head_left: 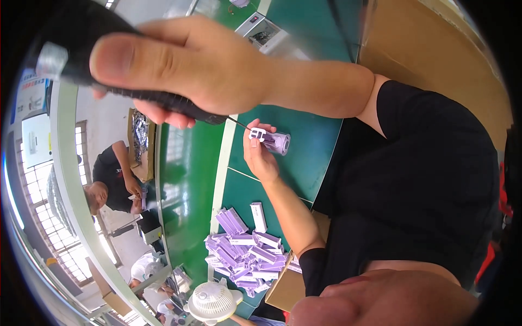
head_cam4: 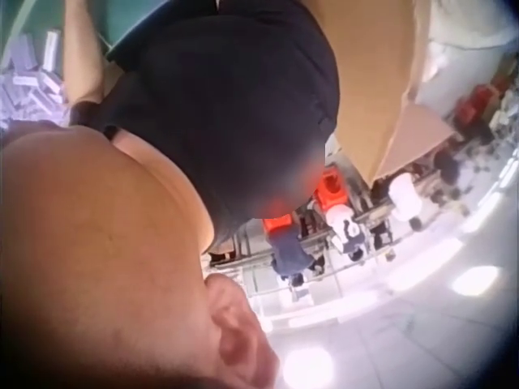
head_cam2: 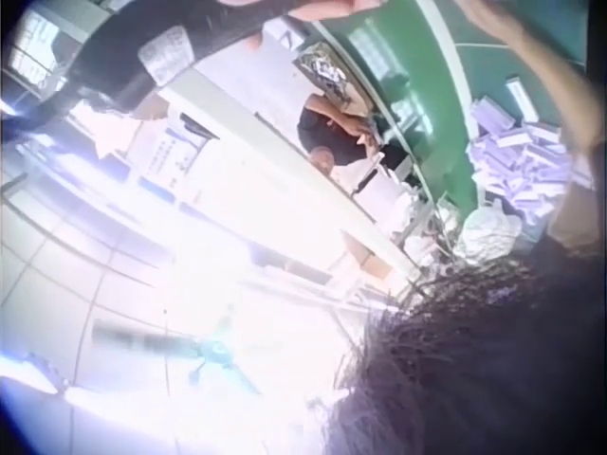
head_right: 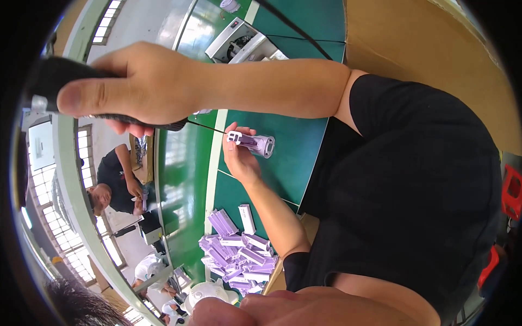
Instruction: Assembling small purple and white electronic components on a factory assembly line.
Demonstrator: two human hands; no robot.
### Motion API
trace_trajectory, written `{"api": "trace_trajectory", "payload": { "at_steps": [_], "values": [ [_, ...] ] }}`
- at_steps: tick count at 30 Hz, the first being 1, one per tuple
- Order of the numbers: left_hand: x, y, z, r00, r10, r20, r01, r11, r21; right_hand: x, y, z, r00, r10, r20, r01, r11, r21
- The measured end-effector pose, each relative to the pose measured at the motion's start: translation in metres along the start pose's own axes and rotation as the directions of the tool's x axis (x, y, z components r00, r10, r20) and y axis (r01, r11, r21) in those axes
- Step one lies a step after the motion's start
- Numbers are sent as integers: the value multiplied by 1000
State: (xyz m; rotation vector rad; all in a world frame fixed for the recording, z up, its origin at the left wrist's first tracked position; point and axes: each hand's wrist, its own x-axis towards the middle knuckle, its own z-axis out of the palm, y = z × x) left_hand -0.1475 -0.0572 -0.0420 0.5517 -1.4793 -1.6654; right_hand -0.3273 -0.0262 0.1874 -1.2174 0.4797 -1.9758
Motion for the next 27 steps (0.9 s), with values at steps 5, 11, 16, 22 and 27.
{"api": "trace_trajectory", "payload": {
  "at_steps": [5,11,16,22,27],
  "values": [
    [-1,-1,-1,1000,7,-19,-7,1000,-6,-4,11,5,995,92,48,-91,995,-33],
    [-1,-6,-8,999,33,-14,-34,999,-29,-8,27,8,972,186,145,-179,982,-61],
    [-4,-10,-13,1000,-1,-14,-1,992,-130,-28,51,-1,938,290,192,-268,954,-132],
    [-6,-12,-12,998,40,-45,-47,988,-150,-44,78,-10,941,268,204,-250,962,-111],
    [-7,-14,-14,998,59,-37,-64,986,-153,-47,84,-8,948,249,199,-239,968,-71]
  ]
}}
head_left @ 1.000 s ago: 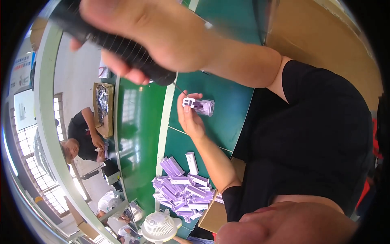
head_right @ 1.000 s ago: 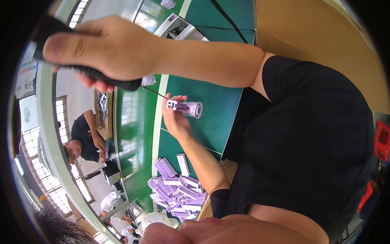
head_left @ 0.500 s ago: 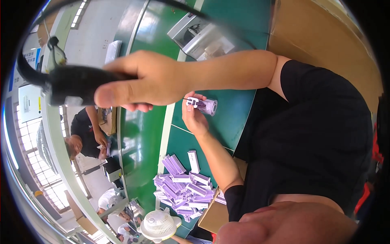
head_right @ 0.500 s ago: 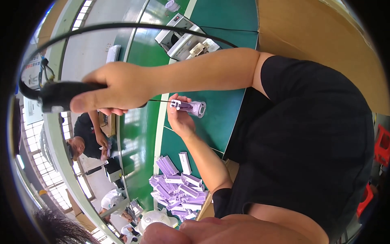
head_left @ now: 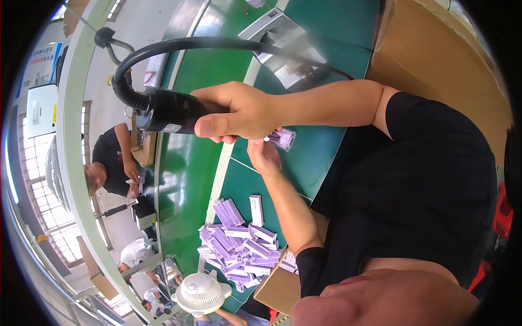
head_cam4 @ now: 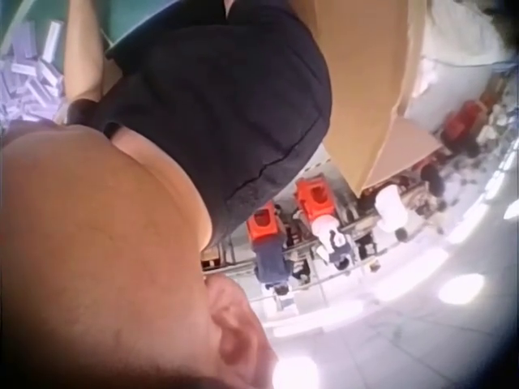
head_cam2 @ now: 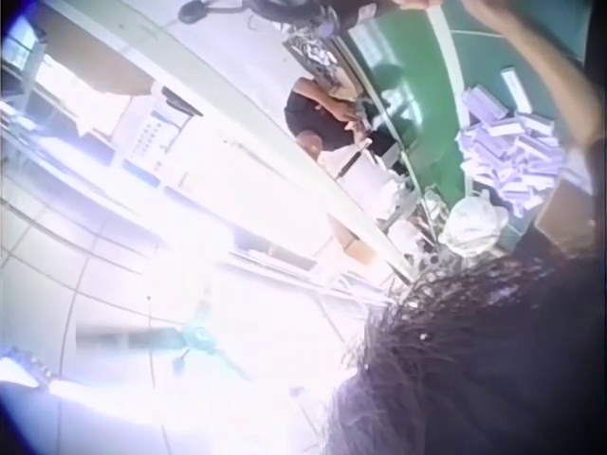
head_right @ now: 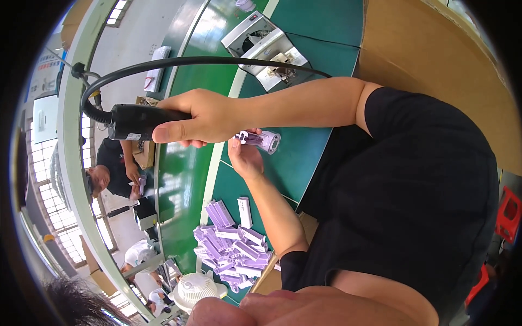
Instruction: Assembling small purple and white electronic components on a factory assembly line.
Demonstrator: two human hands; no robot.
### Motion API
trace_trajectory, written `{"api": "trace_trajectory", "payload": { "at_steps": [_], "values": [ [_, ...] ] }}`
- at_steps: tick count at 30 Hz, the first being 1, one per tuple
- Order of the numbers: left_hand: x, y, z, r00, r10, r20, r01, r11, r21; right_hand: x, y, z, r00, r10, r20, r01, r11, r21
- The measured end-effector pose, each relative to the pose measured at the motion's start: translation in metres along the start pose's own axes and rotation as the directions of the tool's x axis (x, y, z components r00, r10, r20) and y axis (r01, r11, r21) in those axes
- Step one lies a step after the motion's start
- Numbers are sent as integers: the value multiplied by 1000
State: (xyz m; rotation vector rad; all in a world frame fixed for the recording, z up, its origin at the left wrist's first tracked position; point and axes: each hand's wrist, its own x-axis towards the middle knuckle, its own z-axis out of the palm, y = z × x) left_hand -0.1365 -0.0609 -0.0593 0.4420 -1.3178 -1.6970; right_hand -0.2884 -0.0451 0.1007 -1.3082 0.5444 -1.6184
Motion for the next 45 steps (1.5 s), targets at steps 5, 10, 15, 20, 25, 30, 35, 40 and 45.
{"api": "trace_trajectory", "payload": {
  "at_steps": [5,10,15,20,25,30,35,40,45],
  "values": [
    [0,-1,0,1000,3,3,-3,1000,-14,-1,0,-1,1000,22,12,-22,1000,6],
    [-1,-9,-6,998,68,8,-68,997,26,-6,6,-4,999,16,45,-15,999,-41],
    [-4,-7,-1,994,103,-38,-101,993,62,-8,10,-3,999,-17,46,17,1000,-7],
    [-4,-6,-6,995,98,-10,-97,994,53,-6,8,-2,996,1,86,-1,1000,1],
    [-1,0,-5,994,-18,108,18,1000,1,7,-10,-11,972,-106,208,60,974,217],
    [0,41,-30,999,31,-27,-20,942,335,23,-69,-38,889,-456,-51,446,832,331],
    [38,107,-76,897,230,-378,106,718,687,-32,-99,-62,777,-531,-339,617,748,244],
    [100,107,-159,778,416,-471,106,652,751,-82,-106,-130,831,-524,-184,493,849,-192],
    [142,79,-239,778,264,-570,159,796,585,-76,-83,-162,765,-557,-322,363,787,-500]
  ]
}}
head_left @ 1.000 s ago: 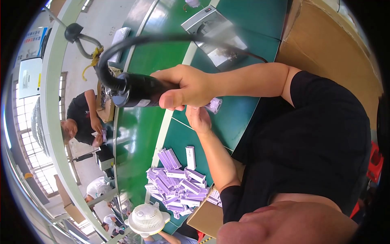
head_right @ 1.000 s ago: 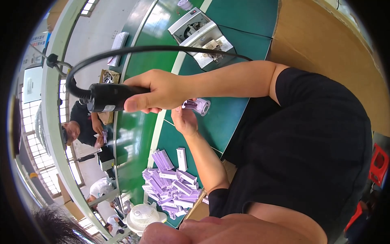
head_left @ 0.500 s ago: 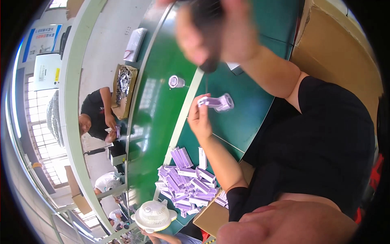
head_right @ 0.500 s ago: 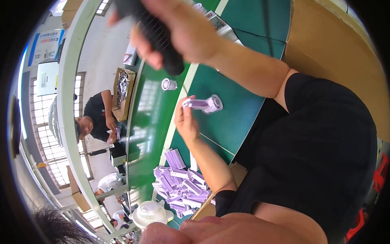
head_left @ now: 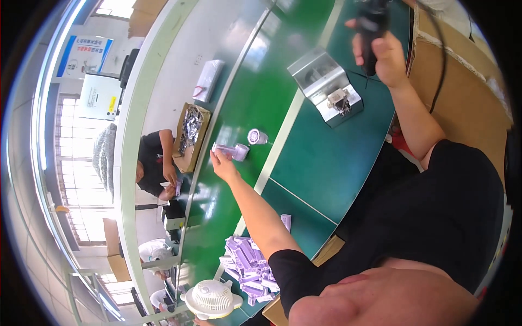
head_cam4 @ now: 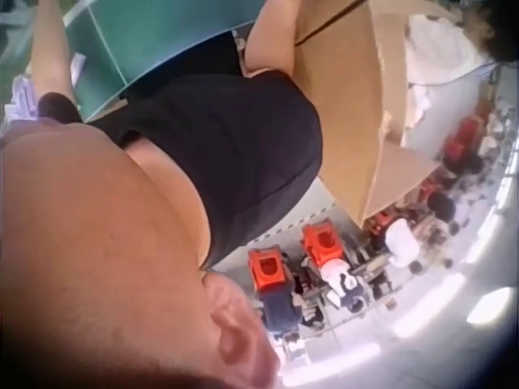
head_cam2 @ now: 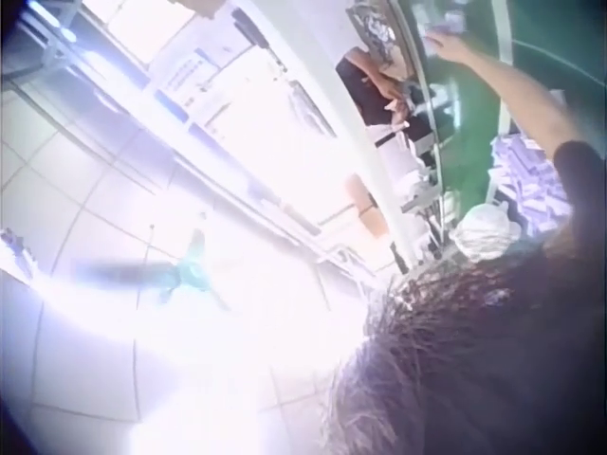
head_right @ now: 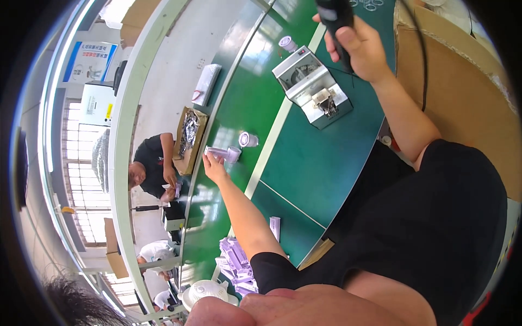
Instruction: Assembling small purple and white electronic components on a factory assembly line.
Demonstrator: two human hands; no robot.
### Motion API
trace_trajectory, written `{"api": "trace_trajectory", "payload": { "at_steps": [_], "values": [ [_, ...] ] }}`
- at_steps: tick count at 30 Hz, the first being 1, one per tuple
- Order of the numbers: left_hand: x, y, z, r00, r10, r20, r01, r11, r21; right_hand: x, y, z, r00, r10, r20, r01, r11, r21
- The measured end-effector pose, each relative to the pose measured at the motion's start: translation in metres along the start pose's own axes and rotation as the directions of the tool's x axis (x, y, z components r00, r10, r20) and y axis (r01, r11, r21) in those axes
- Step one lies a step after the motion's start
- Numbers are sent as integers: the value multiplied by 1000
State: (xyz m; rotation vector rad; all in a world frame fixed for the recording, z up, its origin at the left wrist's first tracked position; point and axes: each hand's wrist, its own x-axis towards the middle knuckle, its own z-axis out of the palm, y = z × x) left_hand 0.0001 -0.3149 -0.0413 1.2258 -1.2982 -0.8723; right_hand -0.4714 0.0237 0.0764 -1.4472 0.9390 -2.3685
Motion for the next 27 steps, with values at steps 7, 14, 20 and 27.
{"api": "trace_trajectory", "payload": {
  "at_steps": [7,14,20,27],
  "values": [
    [-32,-12,17,973,132,187,-198,896,398,-22,85,-17,988,18,-154,-83,898,-431],
    [-116,-2,82,952,289,101,-297,790,536,-72,75,10,847,-501,-177,356,782,-512],
    [-211,43,99,827,364,429,-546,702,457,-138,51,77,911,243,334,-76,893,-443],
    [-295,87,80,822,136,553,-359,878,318,-174,91,103,748,488,450,-207,815,-541]
  ]
}}
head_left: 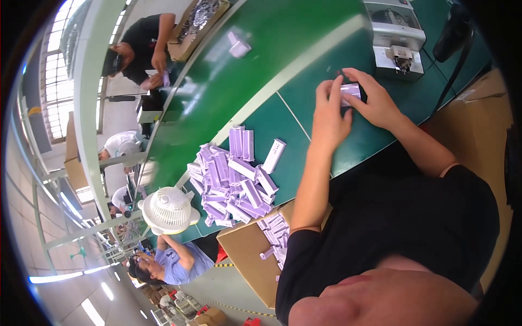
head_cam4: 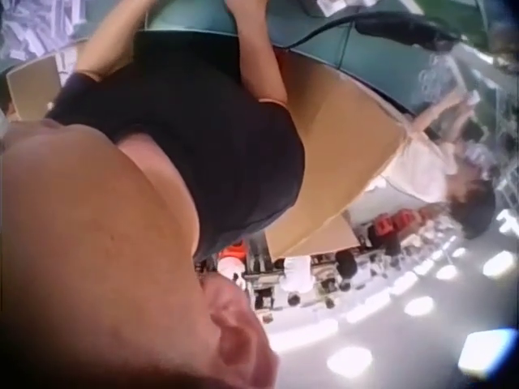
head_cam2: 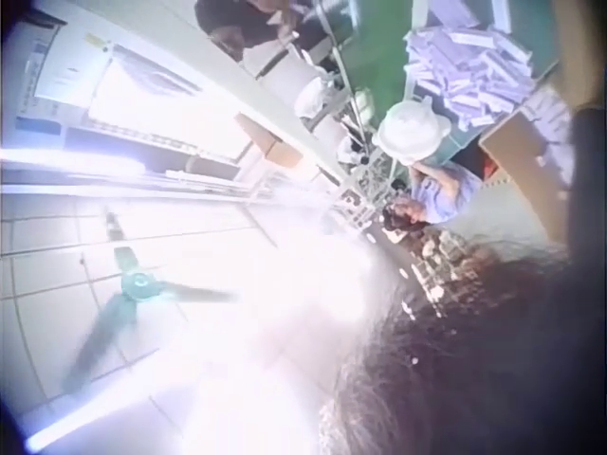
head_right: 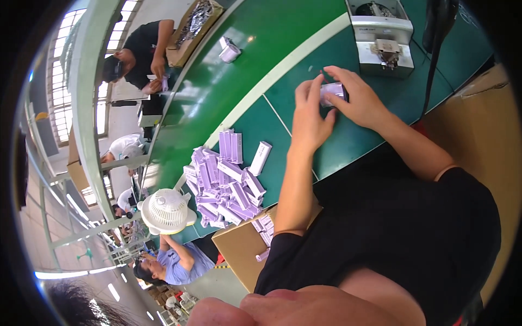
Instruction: Assembling small purple and white electronic components on a factory assembly line.
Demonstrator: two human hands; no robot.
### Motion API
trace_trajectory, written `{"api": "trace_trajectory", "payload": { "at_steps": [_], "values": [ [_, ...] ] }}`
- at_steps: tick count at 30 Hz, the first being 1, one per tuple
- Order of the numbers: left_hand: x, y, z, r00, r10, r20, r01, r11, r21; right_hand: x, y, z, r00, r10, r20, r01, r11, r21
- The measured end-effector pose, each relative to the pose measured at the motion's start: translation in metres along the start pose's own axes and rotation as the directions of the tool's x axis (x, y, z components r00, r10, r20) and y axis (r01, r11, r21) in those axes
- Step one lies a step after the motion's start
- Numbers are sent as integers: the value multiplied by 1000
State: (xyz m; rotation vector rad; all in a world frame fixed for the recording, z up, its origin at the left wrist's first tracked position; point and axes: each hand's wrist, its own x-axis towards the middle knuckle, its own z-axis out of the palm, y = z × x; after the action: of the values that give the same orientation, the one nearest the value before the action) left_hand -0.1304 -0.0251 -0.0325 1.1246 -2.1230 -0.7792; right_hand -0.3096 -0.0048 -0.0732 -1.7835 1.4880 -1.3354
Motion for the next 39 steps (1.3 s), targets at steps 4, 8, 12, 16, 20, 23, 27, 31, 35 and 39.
{"api": "trace_trajectory", "payload": {
  "at_steps": [4,8,12,16,20,23,27,31,35,39],
  "values": [
    [-20,-9,-62,995,-38,89,5,938,346,0,-14,-15,980,101,170,-130,977,168],
    [-47,-35,-118,908,-404,109,258,745,615,-2,-17,-19,975,69,210,-117,967,228],
    [-77,-54,-127,811,-565,147,282,600,748,-6,-12,-12,993,48,105,-68,979,191],
    [-78,-43,-118,886,-464,-5,394,747,536,0,-6,-5,997,-18,71,6,986,167],
    [-61,-33,-95,896,-425,-129,380,883,-275,-3,-1,-8,995,-79,61,71,991,117],
    [-57,-41,-81,894,-426,-137,311,812,-494,-4,-3,-11,996,-68,52,63,993,99],
    [-46,-37,-61,879,-469,83,430,707,-561,-12,0,-21,996,-55,77,51,997,48],
    [-31,-18,-36,907,-345,242,398,891,-218,-23,-1,-39,994,-102,45,104,994,-29],
    [-25,-11,-15,943,-188,276,200,980,-17,-29,-11,-50,950,195,242,-191,981,-41],
    [-27,-9,-9,962,-164,219,173,985,-20,-34,-9,-48,961,173,216,-186,982,40]
  ]
}}
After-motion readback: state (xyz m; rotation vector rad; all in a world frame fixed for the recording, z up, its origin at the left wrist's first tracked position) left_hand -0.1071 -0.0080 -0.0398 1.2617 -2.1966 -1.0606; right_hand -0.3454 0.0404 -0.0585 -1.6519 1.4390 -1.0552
